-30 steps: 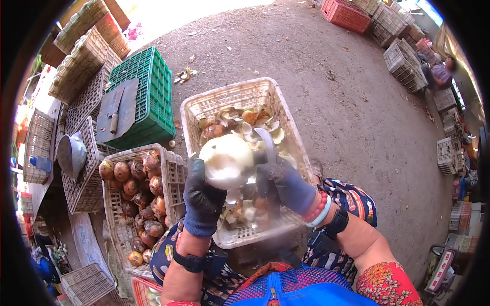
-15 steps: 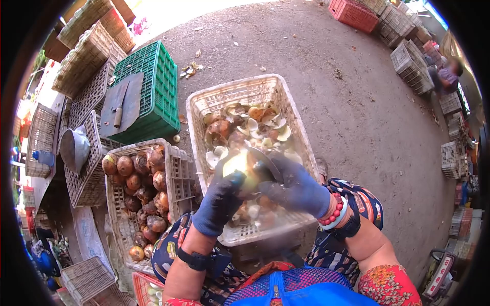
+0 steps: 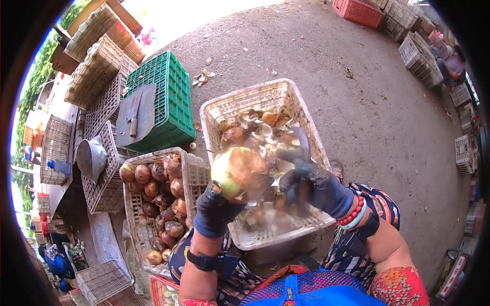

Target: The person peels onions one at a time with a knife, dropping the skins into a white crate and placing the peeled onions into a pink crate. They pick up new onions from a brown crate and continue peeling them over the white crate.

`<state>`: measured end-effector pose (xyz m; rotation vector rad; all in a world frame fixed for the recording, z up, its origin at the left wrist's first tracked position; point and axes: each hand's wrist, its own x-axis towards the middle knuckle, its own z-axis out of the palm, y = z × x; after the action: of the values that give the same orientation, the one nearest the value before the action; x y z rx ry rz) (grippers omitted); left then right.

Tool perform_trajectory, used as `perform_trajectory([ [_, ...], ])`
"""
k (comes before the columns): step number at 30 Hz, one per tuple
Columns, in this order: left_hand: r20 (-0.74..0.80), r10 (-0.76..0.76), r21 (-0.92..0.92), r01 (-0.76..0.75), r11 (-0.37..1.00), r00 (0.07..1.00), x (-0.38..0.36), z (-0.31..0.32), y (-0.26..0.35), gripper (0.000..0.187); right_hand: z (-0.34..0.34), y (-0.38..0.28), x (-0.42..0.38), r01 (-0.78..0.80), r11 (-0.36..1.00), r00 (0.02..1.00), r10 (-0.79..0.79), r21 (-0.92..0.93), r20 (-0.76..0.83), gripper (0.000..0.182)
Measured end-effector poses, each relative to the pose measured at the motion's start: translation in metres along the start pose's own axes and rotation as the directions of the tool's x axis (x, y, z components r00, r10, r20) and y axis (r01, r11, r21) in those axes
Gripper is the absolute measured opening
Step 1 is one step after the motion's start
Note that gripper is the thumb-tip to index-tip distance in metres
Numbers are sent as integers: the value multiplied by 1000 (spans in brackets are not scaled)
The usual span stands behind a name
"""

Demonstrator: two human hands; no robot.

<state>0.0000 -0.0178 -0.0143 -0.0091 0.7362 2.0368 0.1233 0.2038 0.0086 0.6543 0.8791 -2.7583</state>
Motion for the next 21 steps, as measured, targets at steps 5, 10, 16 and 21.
perform_trajectory([
  [5,-18,115,383,-99,918,993,7,20,6,85,3,32,4,293,495,891,-452,-818,45,56],
  [10,-34,205,401,-175,899,978,13,32,-11,88,22,38,1,311,-90,688,-666,-946,289,64],
  [16,-40,241,461,-196,865,970,13,37,-13,86,23,39,5,202,-211,776,-562,-956,287,80],
  [21,-87,234,500,-161,851,968,10,34,-16,84,10,51,15,143,-388,776,-528,-911,346,78],
])
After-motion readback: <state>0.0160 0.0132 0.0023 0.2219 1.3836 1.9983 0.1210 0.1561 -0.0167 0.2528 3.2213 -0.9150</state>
